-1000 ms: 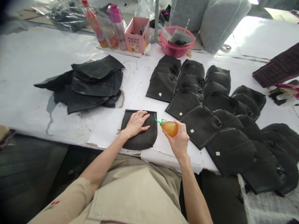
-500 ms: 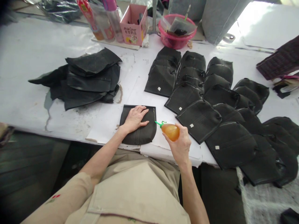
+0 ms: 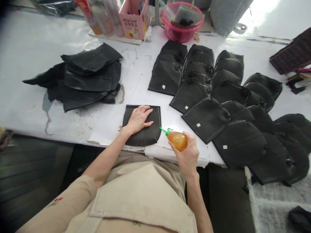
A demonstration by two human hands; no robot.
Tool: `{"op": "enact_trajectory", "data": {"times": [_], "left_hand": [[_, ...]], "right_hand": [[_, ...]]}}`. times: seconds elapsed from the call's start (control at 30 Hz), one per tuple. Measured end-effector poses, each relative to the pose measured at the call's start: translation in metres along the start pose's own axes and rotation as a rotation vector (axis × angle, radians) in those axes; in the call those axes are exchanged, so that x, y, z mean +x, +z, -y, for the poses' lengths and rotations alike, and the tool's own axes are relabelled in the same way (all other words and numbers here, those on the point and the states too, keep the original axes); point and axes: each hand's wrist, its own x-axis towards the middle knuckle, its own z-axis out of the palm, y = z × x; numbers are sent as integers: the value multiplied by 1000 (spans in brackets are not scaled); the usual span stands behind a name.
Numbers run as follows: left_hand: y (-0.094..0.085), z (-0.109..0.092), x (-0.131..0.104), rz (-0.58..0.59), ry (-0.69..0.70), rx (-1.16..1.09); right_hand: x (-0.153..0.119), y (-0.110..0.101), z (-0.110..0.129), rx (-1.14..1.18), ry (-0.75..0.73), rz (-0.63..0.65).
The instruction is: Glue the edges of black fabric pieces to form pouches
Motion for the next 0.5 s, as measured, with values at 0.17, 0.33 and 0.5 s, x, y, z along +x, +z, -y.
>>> {"op": "enact_trajectory", "data": {"times": [0.17, 0.33, 0.5], "left_hand": [[1, 0, 0, 2, -4, -9], [3, 1, 0, -6, 1, -38], [-4, -8, -10, -67, -32, -92]], "right_hand": [[-9, -4, 0, 14, 11, -4], [-19, -8, 2, 31, 62, 9], [-27, -8, 1, 43, 96, 9]]}}
